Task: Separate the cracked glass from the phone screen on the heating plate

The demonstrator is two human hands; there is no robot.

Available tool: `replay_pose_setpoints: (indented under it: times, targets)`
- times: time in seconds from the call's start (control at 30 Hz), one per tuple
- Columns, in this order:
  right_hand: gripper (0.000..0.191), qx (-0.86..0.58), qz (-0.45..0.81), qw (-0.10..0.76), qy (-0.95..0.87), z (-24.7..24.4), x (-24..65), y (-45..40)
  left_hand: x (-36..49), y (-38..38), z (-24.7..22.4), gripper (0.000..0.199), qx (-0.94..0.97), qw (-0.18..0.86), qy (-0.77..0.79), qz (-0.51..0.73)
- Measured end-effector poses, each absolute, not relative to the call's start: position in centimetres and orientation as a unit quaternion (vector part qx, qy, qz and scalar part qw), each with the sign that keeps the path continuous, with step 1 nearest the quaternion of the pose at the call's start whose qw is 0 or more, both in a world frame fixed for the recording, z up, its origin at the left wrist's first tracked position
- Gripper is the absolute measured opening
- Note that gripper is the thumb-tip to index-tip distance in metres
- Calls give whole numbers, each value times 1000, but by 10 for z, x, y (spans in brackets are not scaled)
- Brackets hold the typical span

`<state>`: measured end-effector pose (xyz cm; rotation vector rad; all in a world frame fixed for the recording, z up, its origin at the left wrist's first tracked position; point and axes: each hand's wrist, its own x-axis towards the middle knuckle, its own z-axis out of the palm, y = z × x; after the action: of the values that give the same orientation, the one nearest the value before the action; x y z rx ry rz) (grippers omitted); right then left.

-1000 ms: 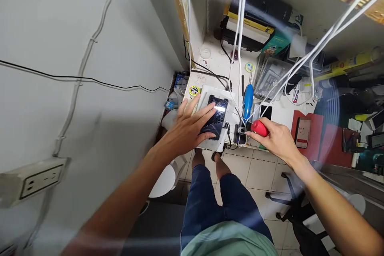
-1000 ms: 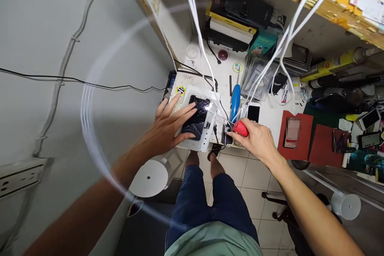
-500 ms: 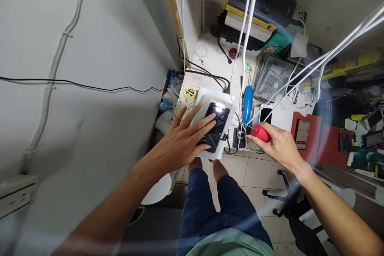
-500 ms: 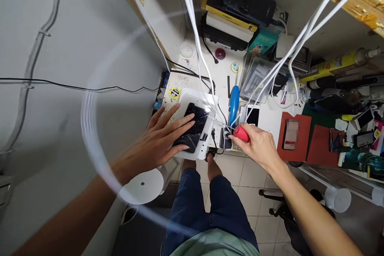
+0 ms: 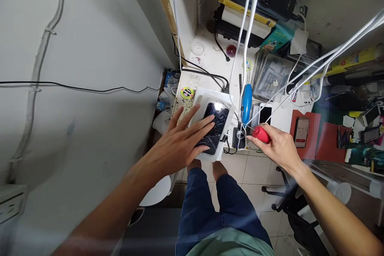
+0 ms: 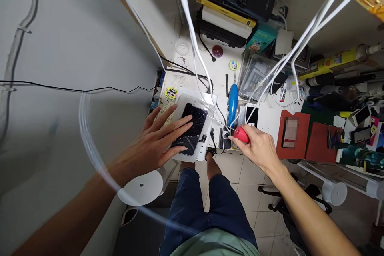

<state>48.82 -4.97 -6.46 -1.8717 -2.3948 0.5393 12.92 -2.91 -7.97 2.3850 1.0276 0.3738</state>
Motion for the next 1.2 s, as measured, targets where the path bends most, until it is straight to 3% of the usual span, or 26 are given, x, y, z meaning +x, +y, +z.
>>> replay_pose_setpoints:
  times: [1.2]
  targets:
    - [42,-581,175,9,-795,-62,489,-72,133,-29,-81,64,879,243,385,141]
